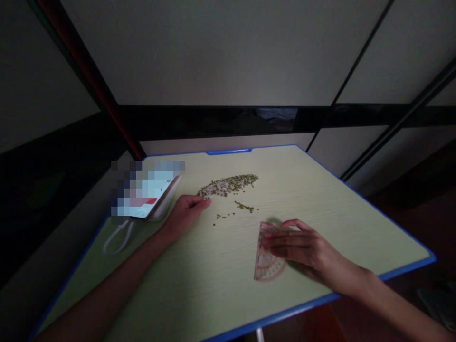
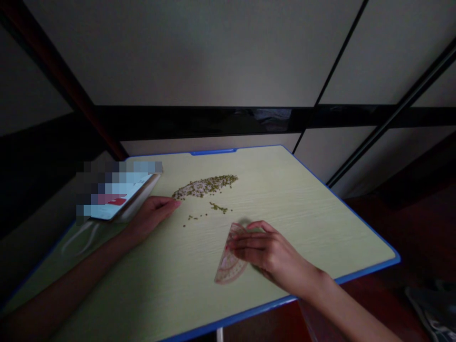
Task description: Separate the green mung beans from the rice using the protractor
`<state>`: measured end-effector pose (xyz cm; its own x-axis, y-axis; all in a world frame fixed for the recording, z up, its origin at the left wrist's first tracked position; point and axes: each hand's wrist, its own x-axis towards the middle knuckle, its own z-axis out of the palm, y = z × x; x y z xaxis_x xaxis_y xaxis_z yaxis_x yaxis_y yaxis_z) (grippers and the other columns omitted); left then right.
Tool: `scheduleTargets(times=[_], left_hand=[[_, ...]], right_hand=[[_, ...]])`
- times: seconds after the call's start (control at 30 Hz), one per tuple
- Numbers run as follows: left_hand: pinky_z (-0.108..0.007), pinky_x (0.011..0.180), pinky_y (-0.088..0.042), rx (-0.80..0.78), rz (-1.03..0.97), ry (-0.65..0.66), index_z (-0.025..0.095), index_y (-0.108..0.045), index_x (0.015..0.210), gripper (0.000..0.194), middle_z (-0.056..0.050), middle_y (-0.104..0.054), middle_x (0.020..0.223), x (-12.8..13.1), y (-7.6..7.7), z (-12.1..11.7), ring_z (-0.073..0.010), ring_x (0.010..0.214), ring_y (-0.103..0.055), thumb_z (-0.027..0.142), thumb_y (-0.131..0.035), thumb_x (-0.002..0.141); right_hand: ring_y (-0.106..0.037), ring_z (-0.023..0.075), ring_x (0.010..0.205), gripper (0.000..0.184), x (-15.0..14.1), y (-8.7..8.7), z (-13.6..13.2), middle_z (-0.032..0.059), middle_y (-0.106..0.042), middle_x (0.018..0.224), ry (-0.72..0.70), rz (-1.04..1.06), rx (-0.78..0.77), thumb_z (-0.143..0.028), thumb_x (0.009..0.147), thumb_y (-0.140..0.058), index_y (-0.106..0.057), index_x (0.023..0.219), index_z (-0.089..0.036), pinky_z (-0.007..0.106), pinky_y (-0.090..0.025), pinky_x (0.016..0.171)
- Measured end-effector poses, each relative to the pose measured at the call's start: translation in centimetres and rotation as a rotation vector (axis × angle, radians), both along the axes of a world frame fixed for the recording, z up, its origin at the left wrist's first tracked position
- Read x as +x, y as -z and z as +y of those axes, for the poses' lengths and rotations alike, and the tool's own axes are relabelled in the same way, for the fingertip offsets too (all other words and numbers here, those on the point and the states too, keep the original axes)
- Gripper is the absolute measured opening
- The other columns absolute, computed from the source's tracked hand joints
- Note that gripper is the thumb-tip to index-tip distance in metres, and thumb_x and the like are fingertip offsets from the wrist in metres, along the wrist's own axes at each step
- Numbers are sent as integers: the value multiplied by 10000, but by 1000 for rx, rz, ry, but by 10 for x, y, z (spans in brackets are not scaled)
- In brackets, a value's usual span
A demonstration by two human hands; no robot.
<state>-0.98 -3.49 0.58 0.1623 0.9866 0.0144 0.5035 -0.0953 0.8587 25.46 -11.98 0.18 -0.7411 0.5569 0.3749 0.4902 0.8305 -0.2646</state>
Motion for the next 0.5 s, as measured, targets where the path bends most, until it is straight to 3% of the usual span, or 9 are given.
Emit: scheduleTargets(times=[0.3,0.4,0.5], left_hand=[[-226,394,-191,-27,-10,-18,203,-322,421,344,65,-268,409,0,-3,-1,-81,415,-266,385,-491,658],[-232,388,-189,-22,-14,-23,206,-325,416,349,64,-275,404,1,-4,-2,-84,404,-259,391,-499,655],[-236,387,-192,-14,-11,-25,205,-330,412,353,62,-281,406,1,-5,-2,-87,405,-263,393,-508,651]], right_hand=[[-585,185,1023,321,20,-3,-19,112,-657,1051,56,-27,65,-122,887,-351,-550,1138,-144,411,-408,885],[-609,179,951,308,20,-15,-13,103,-672,1002,60,54,88,-140,887,-356,-568,1108,-169,416,-404,877],[-621,168,827,297,24,-26,7,81,-682,905,159,37,-29,-108,859,-396,-598,1067,-170,369,-434,802]])
